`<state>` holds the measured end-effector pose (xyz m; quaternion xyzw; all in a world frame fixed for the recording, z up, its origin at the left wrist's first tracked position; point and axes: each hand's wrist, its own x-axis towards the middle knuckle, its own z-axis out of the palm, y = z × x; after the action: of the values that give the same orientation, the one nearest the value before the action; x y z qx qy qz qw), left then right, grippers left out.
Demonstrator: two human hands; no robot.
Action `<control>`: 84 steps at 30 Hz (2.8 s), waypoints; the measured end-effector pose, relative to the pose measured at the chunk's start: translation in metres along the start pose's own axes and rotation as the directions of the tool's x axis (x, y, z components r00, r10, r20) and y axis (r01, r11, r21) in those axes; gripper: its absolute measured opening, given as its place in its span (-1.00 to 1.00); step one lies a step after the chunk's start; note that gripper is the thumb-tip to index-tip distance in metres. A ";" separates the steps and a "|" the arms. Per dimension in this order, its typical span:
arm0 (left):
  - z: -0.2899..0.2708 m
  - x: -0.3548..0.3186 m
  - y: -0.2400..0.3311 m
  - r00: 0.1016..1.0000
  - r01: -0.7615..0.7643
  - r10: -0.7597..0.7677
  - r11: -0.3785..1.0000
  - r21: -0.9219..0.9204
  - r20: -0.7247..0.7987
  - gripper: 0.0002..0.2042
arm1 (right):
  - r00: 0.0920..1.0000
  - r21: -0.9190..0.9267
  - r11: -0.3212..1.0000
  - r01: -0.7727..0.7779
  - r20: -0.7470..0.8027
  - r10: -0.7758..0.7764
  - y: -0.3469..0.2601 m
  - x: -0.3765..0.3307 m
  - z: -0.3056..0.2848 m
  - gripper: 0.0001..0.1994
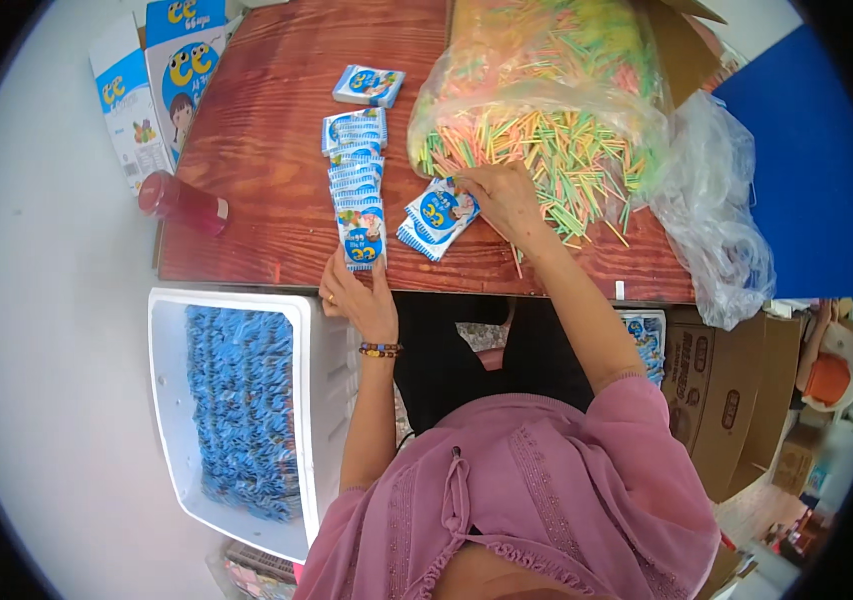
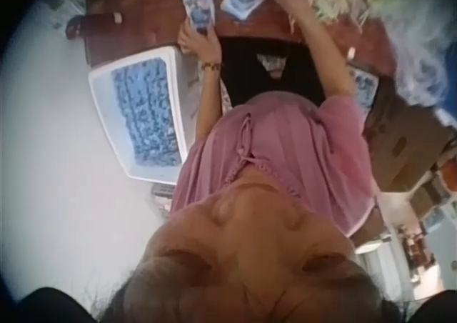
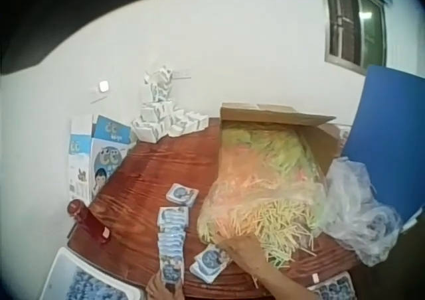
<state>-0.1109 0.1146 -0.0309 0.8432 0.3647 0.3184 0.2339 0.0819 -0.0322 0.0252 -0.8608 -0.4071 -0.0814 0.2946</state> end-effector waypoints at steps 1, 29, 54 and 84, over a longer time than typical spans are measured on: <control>-0.001 -0.001 -0.002 1.000 0.011 -0.011 1.000 -0.002 0.004 -0.46 | 0.999 0.008 1.000 -0.016 -0.033 0.017 0.001 -0.003 -0.002 -0.84; -0.006 -0.016 0.077 0.738 0.648 0.078 0.197 -0.736 0.671 -0.81 | 0.877 0.799 0.380 -0.466 0.358 0.322 -0.026 -0.080 -0.052 -0.90; 0.023 -0.025 0.132 0.625 0.778 -0.041 -0.048 -0.626 0.780 -0.85 | 0.992 0.702 0.712 -0.026 0.108 -0.071 0.024 -0.083 -0.088 -0.76; 0.029 -0.042 0.118 0.607 0.791 -0.102 -0.017 -0.612 0.788 -0.84 | 0.945 -0.446 0.894 0.033 0.306 0.117 0.145 -0.039 -0.103 -0.62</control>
<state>-0.0580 0.0042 0.0073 0.3591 0.2639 0.1184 0.8873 0.1747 -0.1886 0.0305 -0.9154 -0.4015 -0.0230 0.0204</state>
